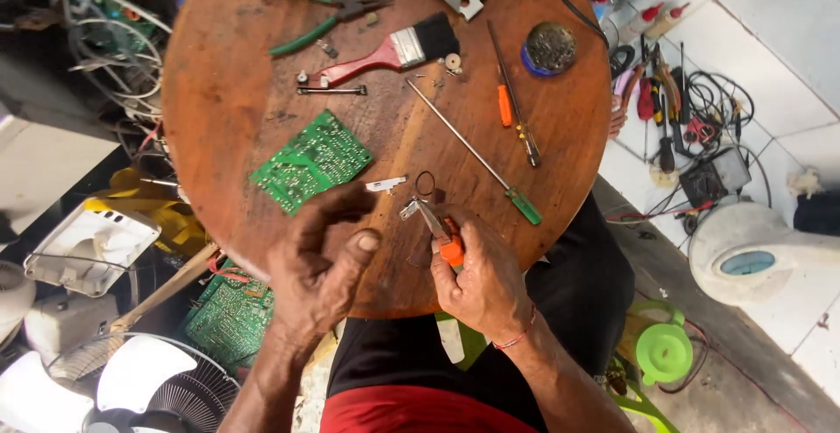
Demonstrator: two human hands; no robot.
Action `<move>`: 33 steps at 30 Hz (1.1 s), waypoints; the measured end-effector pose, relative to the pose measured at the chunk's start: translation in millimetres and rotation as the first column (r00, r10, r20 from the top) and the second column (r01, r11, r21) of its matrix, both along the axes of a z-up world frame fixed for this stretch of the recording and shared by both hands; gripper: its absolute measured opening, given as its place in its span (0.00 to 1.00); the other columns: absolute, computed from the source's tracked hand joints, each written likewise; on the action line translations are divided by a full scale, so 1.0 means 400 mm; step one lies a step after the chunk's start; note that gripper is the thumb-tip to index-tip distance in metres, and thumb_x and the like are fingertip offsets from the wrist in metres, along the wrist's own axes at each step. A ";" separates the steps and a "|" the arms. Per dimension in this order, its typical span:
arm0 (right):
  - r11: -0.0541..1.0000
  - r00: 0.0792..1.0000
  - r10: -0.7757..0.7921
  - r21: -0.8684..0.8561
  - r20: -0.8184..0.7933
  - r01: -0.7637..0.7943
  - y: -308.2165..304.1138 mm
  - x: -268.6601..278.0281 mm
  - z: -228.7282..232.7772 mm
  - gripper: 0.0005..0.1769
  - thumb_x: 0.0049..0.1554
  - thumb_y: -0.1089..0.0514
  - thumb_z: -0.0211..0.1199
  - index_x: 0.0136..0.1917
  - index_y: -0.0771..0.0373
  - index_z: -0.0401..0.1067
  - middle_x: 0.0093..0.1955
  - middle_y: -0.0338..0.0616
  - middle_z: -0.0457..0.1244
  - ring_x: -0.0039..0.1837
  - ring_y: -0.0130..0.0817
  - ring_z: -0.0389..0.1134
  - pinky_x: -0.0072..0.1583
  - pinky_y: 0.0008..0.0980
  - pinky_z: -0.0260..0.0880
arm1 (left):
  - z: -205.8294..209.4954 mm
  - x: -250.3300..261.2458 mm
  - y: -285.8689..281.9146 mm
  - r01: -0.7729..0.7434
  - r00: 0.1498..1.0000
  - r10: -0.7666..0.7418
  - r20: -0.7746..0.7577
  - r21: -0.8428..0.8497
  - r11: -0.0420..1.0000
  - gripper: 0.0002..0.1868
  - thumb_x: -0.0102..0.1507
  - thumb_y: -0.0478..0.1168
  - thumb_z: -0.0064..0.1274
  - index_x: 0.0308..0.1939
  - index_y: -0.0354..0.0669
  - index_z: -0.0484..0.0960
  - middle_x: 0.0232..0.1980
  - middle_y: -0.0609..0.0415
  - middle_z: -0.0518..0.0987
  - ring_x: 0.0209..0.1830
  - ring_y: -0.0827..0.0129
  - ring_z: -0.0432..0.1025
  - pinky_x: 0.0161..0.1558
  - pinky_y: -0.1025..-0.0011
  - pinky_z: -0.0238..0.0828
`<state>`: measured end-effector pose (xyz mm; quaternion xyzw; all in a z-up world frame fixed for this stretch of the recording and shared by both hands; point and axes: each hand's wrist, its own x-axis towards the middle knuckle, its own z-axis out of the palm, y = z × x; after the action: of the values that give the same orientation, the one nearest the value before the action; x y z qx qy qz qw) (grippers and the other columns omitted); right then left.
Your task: The person uses a soldering iron and pliers to work on a green circuit board placed on a wooden table. They heat and remove components from the board, flip it over to inspect both sides, and handle various tools and small parts scattered on the workspace.
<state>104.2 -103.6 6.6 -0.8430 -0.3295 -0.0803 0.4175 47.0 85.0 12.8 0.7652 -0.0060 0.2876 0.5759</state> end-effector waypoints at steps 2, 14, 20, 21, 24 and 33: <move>1.000 1.000 0.013 -0.027 0.008 -0.013 0.001 -0.009 0.007 0.18 0.55 0.63 0.64 0.58 0.72 0.70 0.44 0.62 0.67 0.47 0.64 0.72 0.50 0.50 0.75 | 0.055 -0.004 -0.016 0.024 0.998 -0.034 -0.053 -0.184 0.983 0.24 0.62 0.41 0.60 0.58 0.29 0.79 0.48 0.37 0.84 0.49 0.56 0.80 0.52 0.59 0.80; 0.986 0.998 0.041 -0.163 -0.038 -0.046 -0.004 -0.064 0.038 0.27 0.51 0.63 0.63 0.64 0.71 0.70 0.48 0.64 0.68 0.52 0.63 0.73 0.55 0.50 0.74 | 0.097 -0.026 -0.066 -0.085 0.981 -0.003 -0.195 -0.444 0.892 0.13 0.62 0.32 0.62 0.48 0.26 0.85 0.33 0.41 0.85 0.35 0.67 0.81 0.41 0.73 0.80; 0.969 0.962 0.089 -0.201 -0.259 -0.144 -0.019 -0.068 0.068 0.26 0.54 0.62 0.59 0.66 0.69 0.68 0.50 0.66 0.69 0.53 0.66 0.72 0.54 0.55 0.73 | 0.112 -0.029 -0.052 -0.109 0.970 -0.003 -0.243 -0.446 0.888 0.12 0.65 0.36 0.59 0.48 0.29 0.86 0.32 0.39 0.86 0.37 0.71 0.79 0.41 0.75 0.79; 0.965 0.950 0.088 -0.210 -0.300 -0.156 -0.019 -0.064 0.067 0.26 0.55 0.62 0.57 0.67 0.70 0.67 0.51 0.68 0.69 0.53 0.67 0.72 0.54 0.55 0.73 | 0.111 -0.024 -0.051 -0.116 0.968 0.002 -0.250 -0.440 0.890 0.12 0.65 0.36 0.59 0.47 0.29 0.86 0.33 0.39 0.87 0.37 0.69 0.80 0.41 0.72 0.80; 0.949 0.980 0.055 -0.294 -0.192 -0.111 0.007 -0.048 0.122 0.32 0.55 0.64 0.59 0.72 0.71 0.63 0.54 0.65 0.69 0.58 0.64 0.71 0.59 0.56 0.70 | 0.126 -0.029 -0.058 -0.173 0.958 0.058 -0.280 -0.407 0.897 0.12 0.65 0.35 0.59 0.48 0.28 0.85 0.34 0.35 0.86 0.36 0.68 0.79 0.42 0.69 0.80; 0.922 1.000 -0.016 -0.386 0.018 0.021 -0.023 -0.038 0.101 0.42 0.47 0.62 0.66 0.74 0.74 0.61 0.53 0.63 0.69 0.60 0.62 0.69 0.56 0.57 0.68 | 0.114 -0.042 -0.047 0.045 0.989 -0.140 -0.048 -0.803 0.594 0.18 0.66 0.32 0.54 0.53 0.16 0.83 0.34 0.37 0.85 0.37 0.62 0.84 0.44 0.77 0.83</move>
<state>89.1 -112.8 47.2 -0.9111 -0.3339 -0.0238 0.2404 30.2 66.0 58.2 0.4393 0.1142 0.1887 0.8708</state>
